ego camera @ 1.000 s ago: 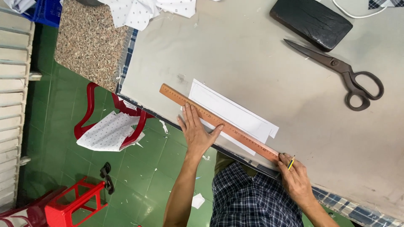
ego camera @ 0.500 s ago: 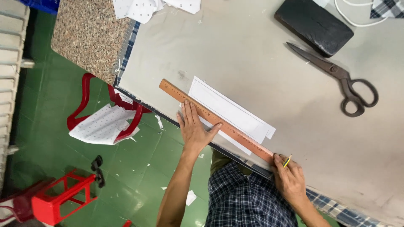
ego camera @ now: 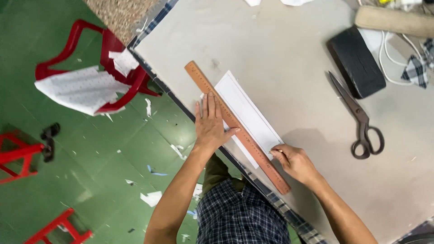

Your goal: The person cuts a stack of white paper sheets using large scissors on a work table. They use a ruler and pencil to measure and mark lines on the paper before cutting along the marked lines. The person also picks up paper scraps from the floor and places them into a bin.

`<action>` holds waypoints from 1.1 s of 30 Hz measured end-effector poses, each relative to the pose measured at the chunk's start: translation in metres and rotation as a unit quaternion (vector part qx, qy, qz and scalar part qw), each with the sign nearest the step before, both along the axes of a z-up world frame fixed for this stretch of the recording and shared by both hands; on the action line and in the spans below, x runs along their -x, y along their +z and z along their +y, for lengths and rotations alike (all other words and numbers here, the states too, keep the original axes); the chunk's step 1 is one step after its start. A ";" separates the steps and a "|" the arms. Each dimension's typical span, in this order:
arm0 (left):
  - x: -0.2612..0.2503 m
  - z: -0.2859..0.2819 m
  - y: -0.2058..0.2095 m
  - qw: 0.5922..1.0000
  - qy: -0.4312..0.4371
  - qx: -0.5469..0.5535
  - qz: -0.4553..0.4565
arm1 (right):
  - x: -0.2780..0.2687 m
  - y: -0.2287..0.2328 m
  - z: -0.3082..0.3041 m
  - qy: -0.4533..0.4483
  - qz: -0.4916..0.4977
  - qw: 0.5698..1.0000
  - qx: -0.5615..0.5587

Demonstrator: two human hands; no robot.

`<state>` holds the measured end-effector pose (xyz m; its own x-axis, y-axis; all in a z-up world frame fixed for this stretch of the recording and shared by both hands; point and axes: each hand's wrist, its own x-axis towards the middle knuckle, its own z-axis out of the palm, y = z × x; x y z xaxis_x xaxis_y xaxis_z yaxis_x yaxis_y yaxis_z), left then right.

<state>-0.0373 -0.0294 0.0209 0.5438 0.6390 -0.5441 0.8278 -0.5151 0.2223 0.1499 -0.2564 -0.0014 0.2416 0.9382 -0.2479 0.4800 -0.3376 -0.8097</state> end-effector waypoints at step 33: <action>0.011 0.008 0.025 0.999 -0.010 0.020 -0.028 | 0.024 -0.024 0.093 0.083 -0.110 0.980 -0.142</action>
<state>-0.0483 -0.0217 0.0463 0.5864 0.6060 -0.5375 0.8032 -0.5210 0.2889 0.1262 -0.1638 -0.0249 0.0979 0.9928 0.0692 0.6823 -0.0164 -0.7309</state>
